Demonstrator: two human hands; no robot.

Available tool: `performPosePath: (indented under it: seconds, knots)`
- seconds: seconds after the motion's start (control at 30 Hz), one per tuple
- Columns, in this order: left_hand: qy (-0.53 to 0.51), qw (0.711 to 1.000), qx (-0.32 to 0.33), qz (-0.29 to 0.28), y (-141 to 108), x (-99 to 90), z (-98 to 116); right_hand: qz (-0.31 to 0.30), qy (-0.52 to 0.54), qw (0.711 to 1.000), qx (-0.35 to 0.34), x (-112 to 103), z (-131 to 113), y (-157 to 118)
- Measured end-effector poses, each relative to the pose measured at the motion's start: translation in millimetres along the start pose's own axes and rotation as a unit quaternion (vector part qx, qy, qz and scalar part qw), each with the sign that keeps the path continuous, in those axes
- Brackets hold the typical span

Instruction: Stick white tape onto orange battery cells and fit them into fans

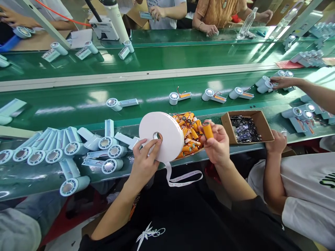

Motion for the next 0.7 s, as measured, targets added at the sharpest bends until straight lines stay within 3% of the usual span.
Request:
performPosePath:
  seconds: [0.17,0.33,0.47,0.57,0.7]
  knots:
    - [0.01,1.0,-0.006,0.001,4,0.6,2,0.018,0.009,0.999,0.042,10,11,-16]
    - [0.022,1.0,0.003,0.009,6,1.1,6,0.03,-0.164,0.984,-0.063,5,12,-22]
    - [0.041,0.999,0.005,0.005,5,4.6,10,0.008,-0.185,0.979,-0.086,11,16,-30]
    - [0.053,0.999,-0.004,0.004,5,5.7,9,-0.038,-0.17,0.984,-0.038,12,19,-35]
    - [0.066,0.998,0.005,-0.007,9,4.5,5,-0.118,-0.075,0.985,0.105,-4,14,-20]
Point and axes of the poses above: each hand's wrist, its own y-axis towards the middle knuckle, its own x-axis out of the palm, z = x × y, the point moved 2 cm from there along y, towards the middle knuckle, and after that the axes turned 4 degrees about -y, right-handed, at the moved point
